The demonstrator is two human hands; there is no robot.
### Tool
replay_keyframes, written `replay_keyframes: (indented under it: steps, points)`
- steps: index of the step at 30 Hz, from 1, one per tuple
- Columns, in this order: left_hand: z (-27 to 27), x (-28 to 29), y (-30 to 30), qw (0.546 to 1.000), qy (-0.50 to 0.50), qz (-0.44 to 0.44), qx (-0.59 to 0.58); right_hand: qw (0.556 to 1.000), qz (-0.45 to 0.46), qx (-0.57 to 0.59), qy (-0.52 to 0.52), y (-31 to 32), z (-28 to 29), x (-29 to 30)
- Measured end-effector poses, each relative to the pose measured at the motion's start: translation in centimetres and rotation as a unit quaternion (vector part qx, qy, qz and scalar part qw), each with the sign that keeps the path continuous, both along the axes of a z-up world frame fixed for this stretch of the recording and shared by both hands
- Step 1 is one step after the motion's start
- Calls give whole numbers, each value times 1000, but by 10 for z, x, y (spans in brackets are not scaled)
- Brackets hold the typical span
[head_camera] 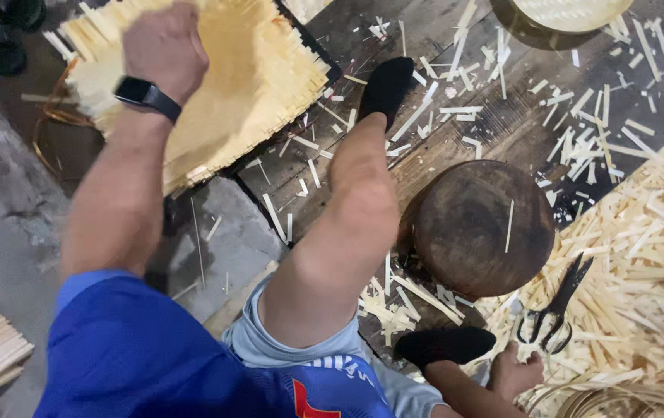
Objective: The person weaves bamboo strips by hand to form a base, then uses a wooden mold and a pair of shears to trim the excess material around the edges.
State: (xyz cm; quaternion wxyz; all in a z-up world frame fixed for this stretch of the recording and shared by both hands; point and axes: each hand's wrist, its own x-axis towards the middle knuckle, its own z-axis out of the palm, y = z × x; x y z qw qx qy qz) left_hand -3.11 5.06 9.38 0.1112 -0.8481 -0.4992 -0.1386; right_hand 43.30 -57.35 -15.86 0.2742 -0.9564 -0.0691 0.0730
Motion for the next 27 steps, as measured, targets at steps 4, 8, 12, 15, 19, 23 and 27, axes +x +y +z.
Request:
replay_keyframes:
  steps: [4,8,12,15,19,23,27]
  points:
    - [66,67,-40,979,5,-198,54,967,-91,170,169,-11,-7,-6]
    - [71,179,-106,893,-65,-445,-21,941,7,242,234,-15,-4,0]
    - [-6,274,-185,804,14,-581,-125,798,2,492,349,4,23,20]
    - [-94,298,-244,739,139,-644,-138,719,-50,564,403,24,43,31]
    - [-193,292,-291,680,242,-661,-204,768,-105,482,409,43,43,38]
    - [-206,292,-284,703,124,-668,-211,938,-35,203,278,56,28,39]
    - [-168,339,-248,755,334,-355,-438,933,-31,232,273,71,25,58]
